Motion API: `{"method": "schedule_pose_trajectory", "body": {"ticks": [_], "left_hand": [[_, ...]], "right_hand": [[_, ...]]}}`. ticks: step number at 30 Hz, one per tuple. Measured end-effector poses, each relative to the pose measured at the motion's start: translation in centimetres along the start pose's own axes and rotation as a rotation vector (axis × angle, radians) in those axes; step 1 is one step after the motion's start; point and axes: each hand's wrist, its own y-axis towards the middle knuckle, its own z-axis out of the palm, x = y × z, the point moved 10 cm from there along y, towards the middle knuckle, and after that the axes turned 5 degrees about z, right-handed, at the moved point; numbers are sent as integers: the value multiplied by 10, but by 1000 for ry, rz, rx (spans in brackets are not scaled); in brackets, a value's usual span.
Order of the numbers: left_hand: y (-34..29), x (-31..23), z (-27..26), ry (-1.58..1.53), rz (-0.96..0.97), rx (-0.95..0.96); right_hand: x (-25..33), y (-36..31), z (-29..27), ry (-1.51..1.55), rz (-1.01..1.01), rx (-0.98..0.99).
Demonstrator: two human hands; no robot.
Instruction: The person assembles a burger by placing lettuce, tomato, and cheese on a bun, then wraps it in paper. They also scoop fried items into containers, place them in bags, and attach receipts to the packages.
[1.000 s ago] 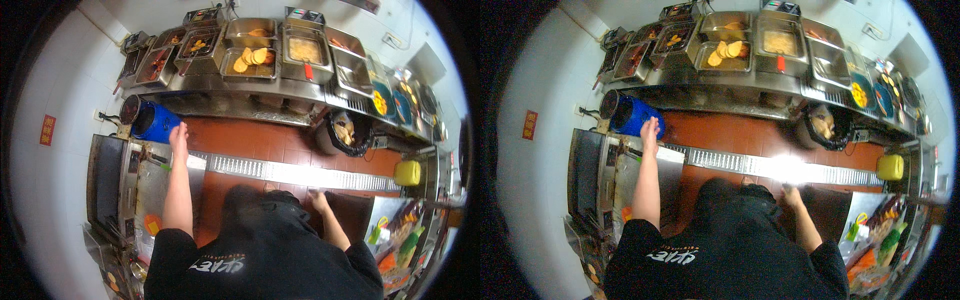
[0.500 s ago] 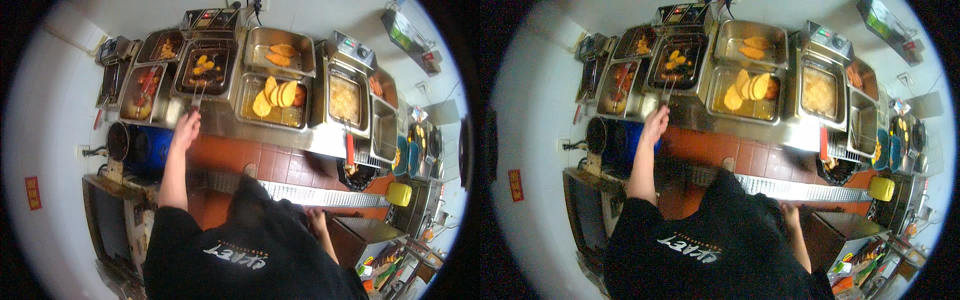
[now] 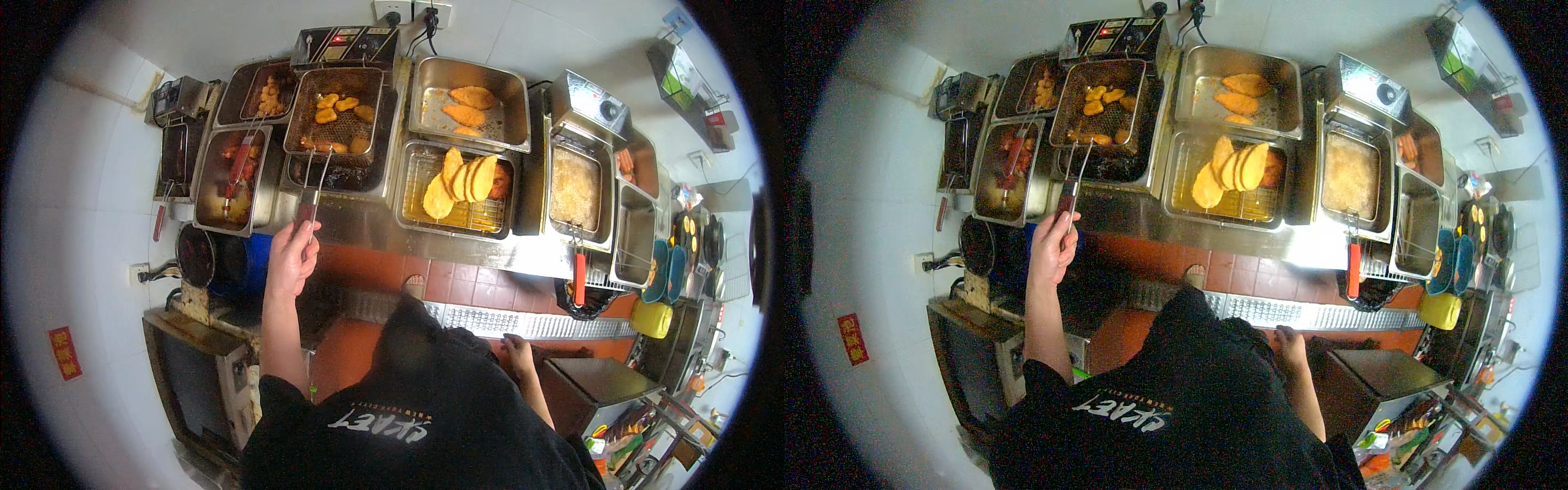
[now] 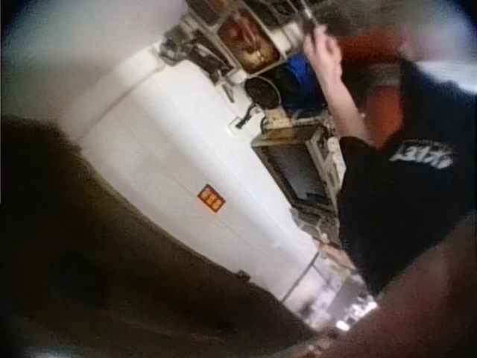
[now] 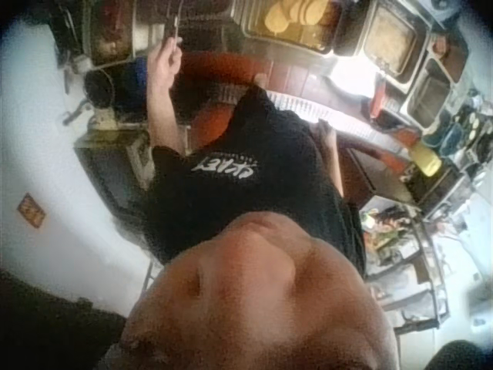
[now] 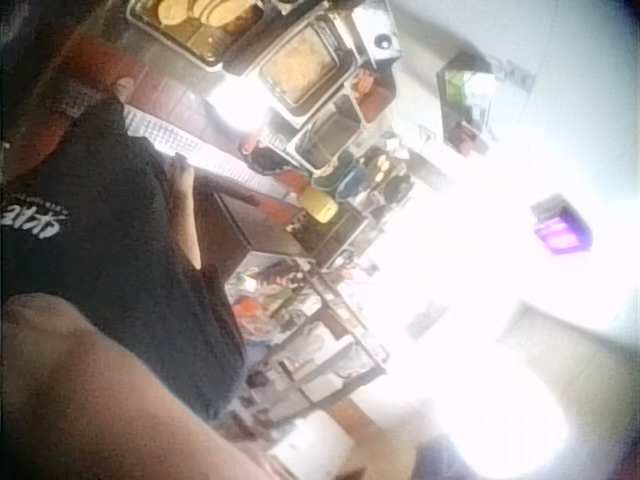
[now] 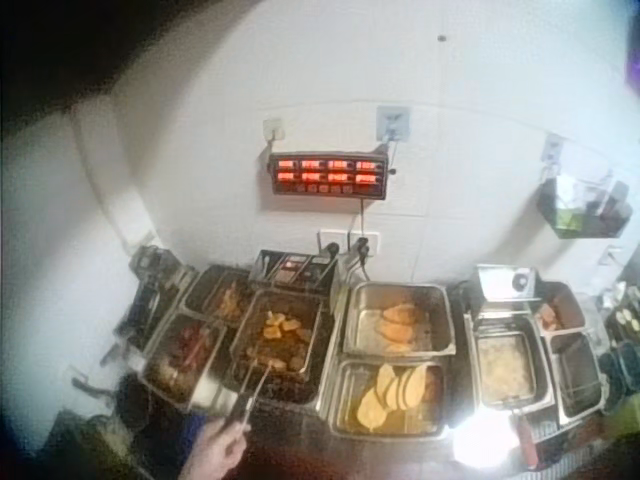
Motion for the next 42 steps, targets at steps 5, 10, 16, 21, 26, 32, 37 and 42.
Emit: {"method": "schedule_pose_trajectory", "body": {"ticks": [5,10,16,21,26,32,37,42], "left_hand": [[16,6,-12,-3,-29,21],[14,23,-18,258,-15,-201],[-33,132,160,401,-22,132],[-113,264,244,577,-169,273],[-178,385,277,669,-279,276],[-271,473,285,730,-345,77],[-342,484,304,736,-446,4],[-379,482,361,762,-347,316]], "right_hand": [[-20,-13,0,77,122,-24],[-55,-46,-21,-16,38,-90],[-83,-111,-121,-106,54,-253],[-173,-218,-325,258,49,-898],[-317,-431,-579,252,-78,-1800],[-371,-582,-874,-217,202,-2055],[-335,-519,-977,-1018,52,-1655],[-382,-492,-992,-692,527,-1145]]}}
